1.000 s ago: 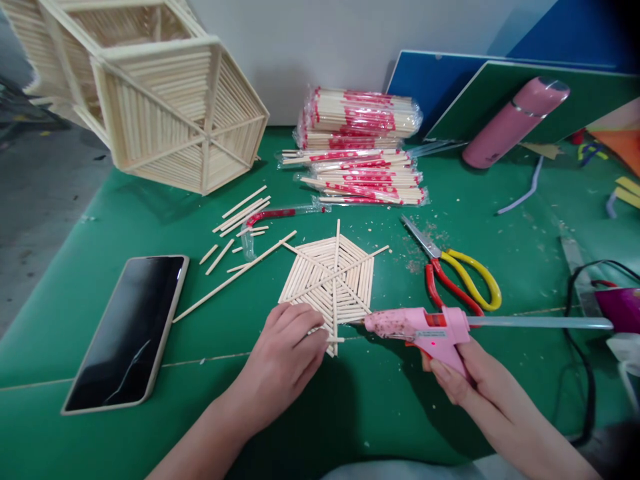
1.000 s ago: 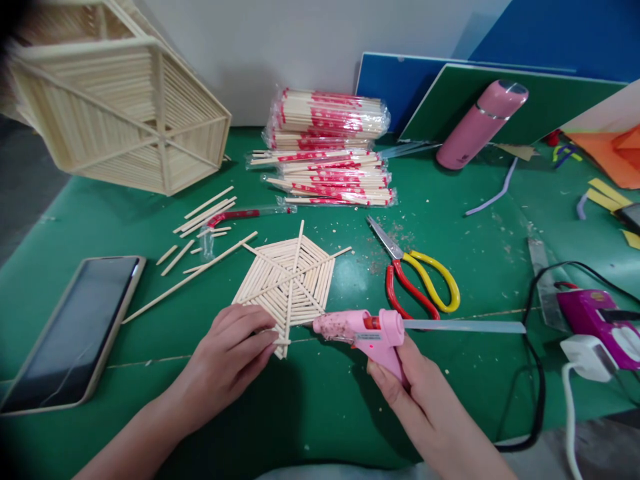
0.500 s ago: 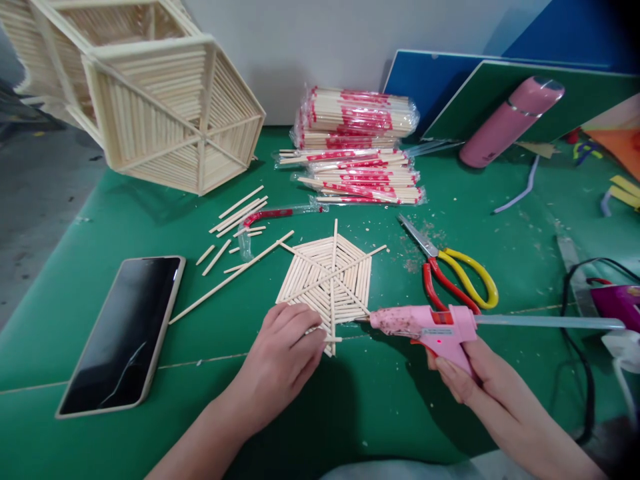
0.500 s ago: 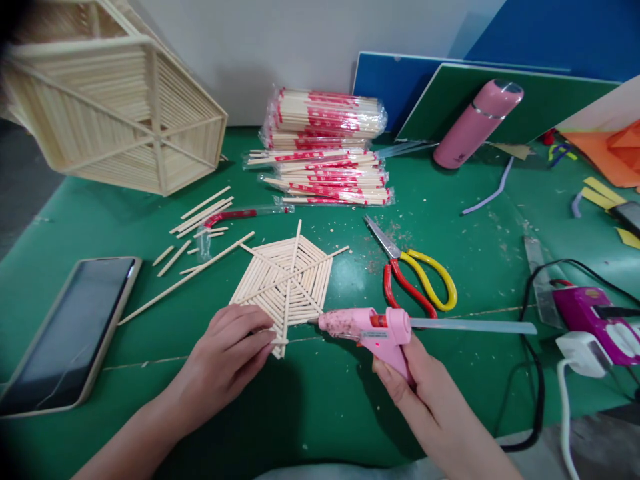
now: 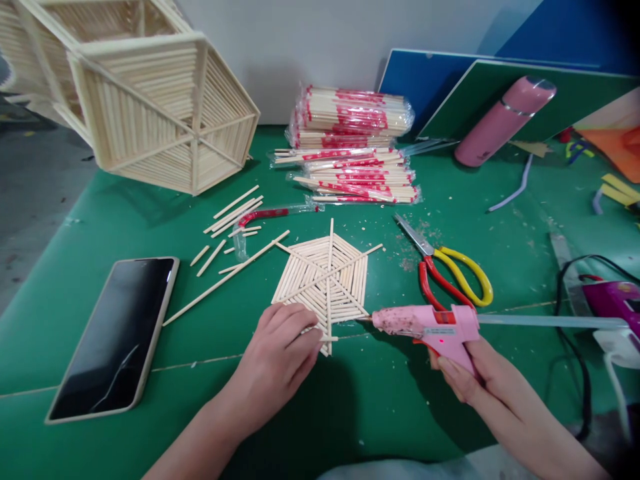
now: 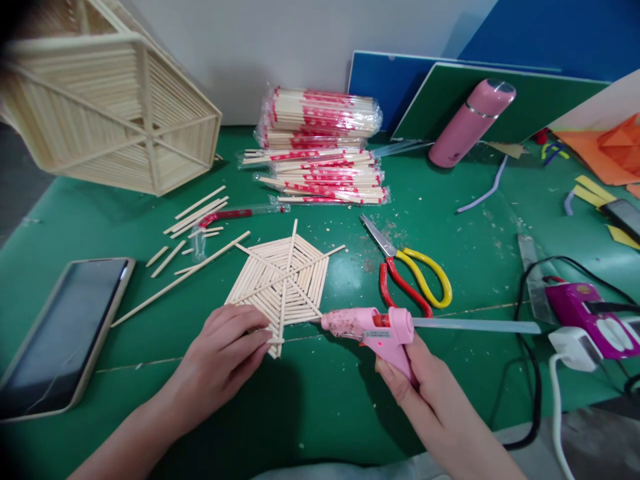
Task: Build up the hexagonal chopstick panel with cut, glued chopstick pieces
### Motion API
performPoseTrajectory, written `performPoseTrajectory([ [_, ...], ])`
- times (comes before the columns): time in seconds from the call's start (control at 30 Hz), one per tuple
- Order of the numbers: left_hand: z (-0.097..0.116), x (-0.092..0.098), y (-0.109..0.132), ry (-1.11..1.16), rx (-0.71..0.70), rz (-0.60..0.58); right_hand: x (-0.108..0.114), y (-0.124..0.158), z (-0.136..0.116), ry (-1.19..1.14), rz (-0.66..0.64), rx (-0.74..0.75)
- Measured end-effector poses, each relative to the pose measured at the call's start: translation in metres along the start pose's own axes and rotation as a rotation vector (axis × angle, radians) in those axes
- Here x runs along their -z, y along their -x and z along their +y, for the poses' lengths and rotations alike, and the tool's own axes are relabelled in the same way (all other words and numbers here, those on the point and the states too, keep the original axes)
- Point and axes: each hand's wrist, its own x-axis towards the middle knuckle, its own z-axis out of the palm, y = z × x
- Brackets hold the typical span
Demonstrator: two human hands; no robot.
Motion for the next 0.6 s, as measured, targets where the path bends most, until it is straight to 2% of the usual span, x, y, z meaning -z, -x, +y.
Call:
performPoseTrajectory([
  [0.6,-0.0009,-0.0018,0.0005,0.033,-0.011,0.019,0.0058,0.0044,0.0066,0.029,-0.039,-0.007],
])
